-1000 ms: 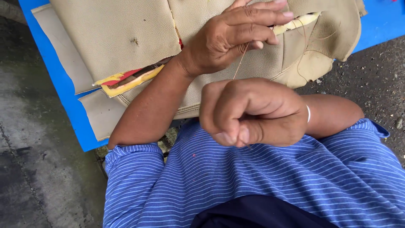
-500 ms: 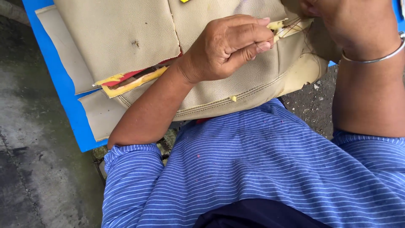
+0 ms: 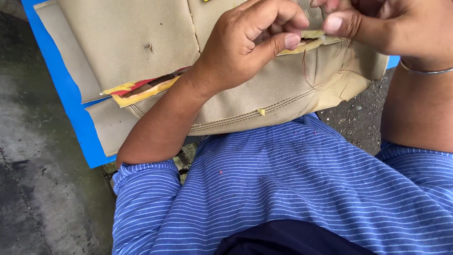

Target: Repairing a tear in a leather seat cover by hand-sewing and trimming edges with tools

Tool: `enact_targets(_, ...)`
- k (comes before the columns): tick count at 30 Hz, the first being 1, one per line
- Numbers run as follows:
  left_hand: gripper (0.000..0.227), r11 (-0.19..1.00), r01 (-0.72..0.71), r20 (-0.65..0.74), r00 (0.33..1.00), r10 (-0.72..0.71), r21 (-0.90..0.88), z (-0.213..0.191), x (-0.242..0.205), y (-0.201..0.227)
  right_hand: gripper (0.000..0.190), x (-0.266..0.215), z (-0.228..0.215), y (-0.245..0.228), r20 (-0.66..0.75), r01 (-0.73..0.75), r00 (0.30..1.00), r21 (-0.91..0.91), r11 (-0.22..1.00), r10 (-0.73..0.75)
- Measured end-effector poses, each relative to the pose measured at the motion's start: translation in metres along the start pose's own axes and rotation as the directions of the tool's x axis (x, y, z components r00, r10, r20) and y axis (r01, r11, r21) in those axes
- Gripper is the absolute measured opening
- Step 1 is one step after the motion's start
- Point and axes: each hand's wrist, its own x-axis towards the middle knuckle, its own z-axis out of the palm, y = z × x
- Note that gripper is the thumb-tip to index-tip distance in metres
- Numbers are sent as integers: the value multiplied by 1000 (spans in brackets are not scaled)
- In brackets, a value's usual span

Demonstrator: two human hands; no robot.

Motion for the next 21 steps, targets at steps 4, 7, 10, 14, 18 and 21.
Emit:
enact_targets(4,12,981,70,-201,974,-106,-179,6,-3,1,44,7,9,-50,249,-10,968,-119,993,40)
enact_targets(7,12,967,-132,-56,987,148,217,-8,-2,9,22,-16,11,-45,121,187,980,-316,930,-156)
enact_targets(10,41,794,-188,181,978,100,578,1,-3,-3,37,-48,33,-42,2,59,997,-577,814,-71)
enact_targets(14,83,685,-147,285,954,-93,714,21,-6,-42,39,-46,81,-7,-40,14,996,-824,567,-83)
enact_targets(18,93,507,-175,259,961,-100,844,18,-3,-48,11,-29,94,-26,35,291,954,-324,900,-296)
enact_targets(21,98,460,-173,235,969,-79,871,21,-4,-53,9,-30,99,-39,64,324,946,-206,923,-318)
